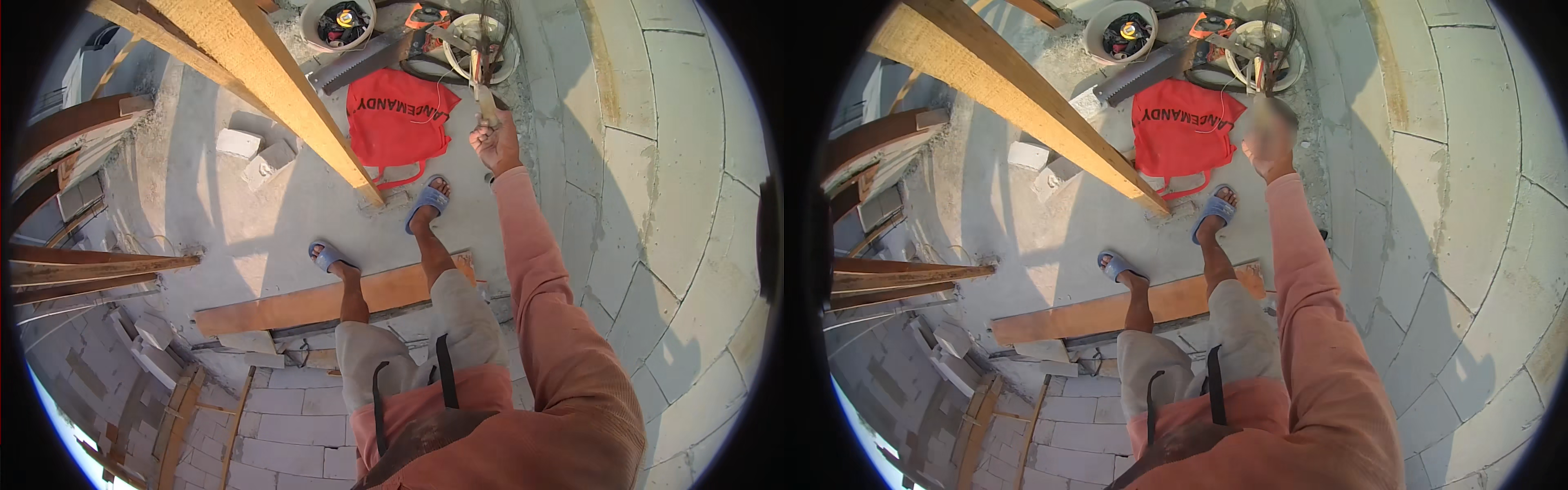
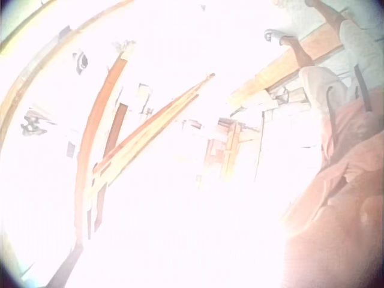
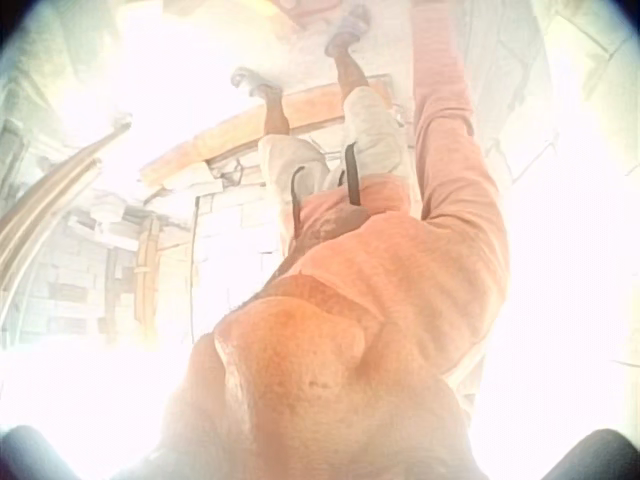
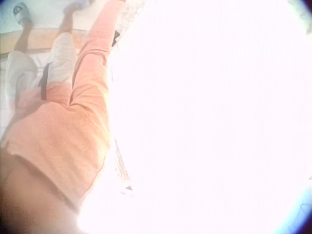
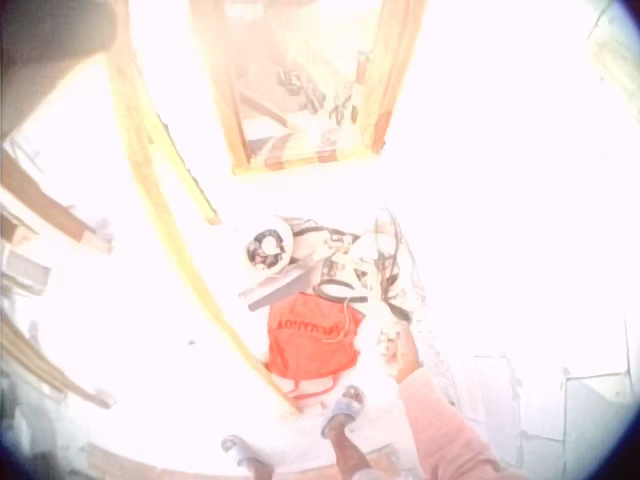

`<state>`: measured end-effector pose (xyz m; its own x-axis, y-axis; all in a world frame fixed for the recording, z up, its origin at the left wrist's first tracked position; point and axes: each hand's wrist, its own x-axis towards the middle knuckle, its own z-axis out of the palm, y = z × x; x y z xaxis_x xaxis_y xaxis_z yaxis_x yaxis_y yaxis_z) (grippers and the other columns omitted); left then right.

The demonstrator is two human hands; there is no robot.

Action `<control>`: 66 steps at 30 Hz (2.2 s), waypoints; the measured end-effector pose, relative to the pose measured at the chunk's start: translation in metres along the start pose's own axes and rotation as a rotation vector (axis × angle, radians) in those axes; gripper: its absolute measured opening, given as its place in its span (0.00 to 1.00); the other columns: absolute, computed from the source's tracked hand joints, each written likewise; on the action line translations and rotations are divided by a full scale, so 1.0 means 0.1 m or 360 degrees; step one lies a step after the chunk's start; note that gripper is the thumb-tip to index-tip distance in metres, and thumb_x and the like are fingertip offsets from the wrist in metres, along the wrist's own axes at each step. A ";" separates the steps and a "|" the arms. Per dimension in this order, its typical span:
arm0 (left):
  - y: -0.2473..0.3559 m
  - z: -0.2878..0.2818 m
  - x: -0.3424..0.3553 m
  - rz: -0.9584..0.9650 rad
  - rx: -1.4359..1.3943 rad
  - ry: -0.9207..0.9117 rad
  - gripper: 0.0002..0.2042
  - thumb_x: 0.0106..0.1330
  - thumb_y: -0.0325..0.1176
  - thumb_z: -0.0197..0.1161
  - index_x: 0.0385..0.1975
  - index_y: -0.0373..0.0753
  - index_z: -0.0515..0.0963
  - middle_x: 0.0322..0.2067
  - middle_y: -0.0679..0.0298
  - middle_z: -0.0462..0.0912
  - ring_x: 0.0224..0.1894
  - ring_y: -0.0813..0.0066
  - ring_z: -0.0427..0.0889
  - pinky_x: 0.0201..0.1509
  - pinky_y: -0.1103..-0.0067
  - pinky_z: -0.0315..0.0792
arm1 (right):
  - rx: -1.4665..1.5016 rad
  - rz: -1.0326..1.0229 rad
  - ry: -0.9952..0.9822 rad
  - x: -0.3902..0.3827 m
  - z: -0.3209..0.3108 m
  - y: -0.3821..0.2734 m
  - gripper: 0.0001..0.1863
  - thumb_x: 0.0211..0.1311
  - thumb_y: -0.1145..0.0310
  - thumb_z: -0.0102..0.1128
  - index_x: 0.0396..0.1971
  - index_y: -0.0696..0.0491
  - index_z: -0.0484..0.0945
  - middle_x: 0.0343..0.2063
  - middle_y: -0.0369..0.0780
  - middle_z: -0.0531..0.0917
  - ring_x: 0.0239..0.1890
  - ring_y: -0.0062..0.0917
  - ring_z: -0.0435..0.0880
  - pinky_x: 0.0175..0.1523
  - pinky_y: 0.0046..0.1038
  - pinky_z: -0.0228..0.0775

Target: The person applies mortar from a bucket onto the top edge of a wall using a trowel and then positions a white building block onto the mortared area.

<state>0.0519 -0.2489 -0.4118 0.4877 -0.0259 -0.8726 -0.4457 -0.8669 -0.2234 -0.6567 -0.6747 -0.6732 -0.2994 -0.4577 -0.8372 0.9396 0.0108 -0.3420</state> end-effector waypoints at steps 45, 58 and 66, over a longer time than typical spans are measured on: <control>0.36 -7.33 1.92 0.1051 -0.3671 0.0354 0.24 0.70 0.34 0.69 0.61 0.36 0.67 0.51 0.57 0.79 0.52 0.67 0.83 0.51 0.69 0.84 | -0.3567 -0.0281 -0.3494 -6.53 5.26 9.63 0.28 0.67 0.46 0.63 0.51 0.57 0.74 0.33 0.56 0.86 0.37 0.53 0.87 0.40 0.48 0.79; -0.74 -10.20 3.88 0.0883 -0.3109 0.0675 0.26 0.74 0.49 0.61 0.61 0.34 0.70 0.47 0.57 0.83 0.46 0.68 0.88 0.46 0.69 0.88 | -0.3872 0.0114 -0.3057 -7.33 6.34 13.14 0.31 0.69 0.39 0.57 0.44 0.57 0.76 0.34 0.59 0.84 0.41 0.58 0.84 0.42 0.46 0.74; -0.77 -12.74 4.84 0.1038 -0.3299 0.0097 0.19 0.74 0.50 0.61 0.50 0.40 0.75 0.45 0.61 0.85 0.40 0.73 0.88 0.46 0.74 0.84 | -0.3447 0.0099 -0.2801 -7.59 7.61 14.95 0.32 0.69 0.41 0.60 0.46 0.60 0.78 0.31 0.56 0.84 0.37 0.55 0.85 0.41 0.43 0.75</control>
<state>1.2793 -0.8287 -0.2638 0.6808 -0.4346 -0.5896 0.6908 0.1134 0.7141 1.1015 -0.9871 -0.2242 0.8606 -0.2565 -0.4400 -0.4886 -0.1718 -0.8554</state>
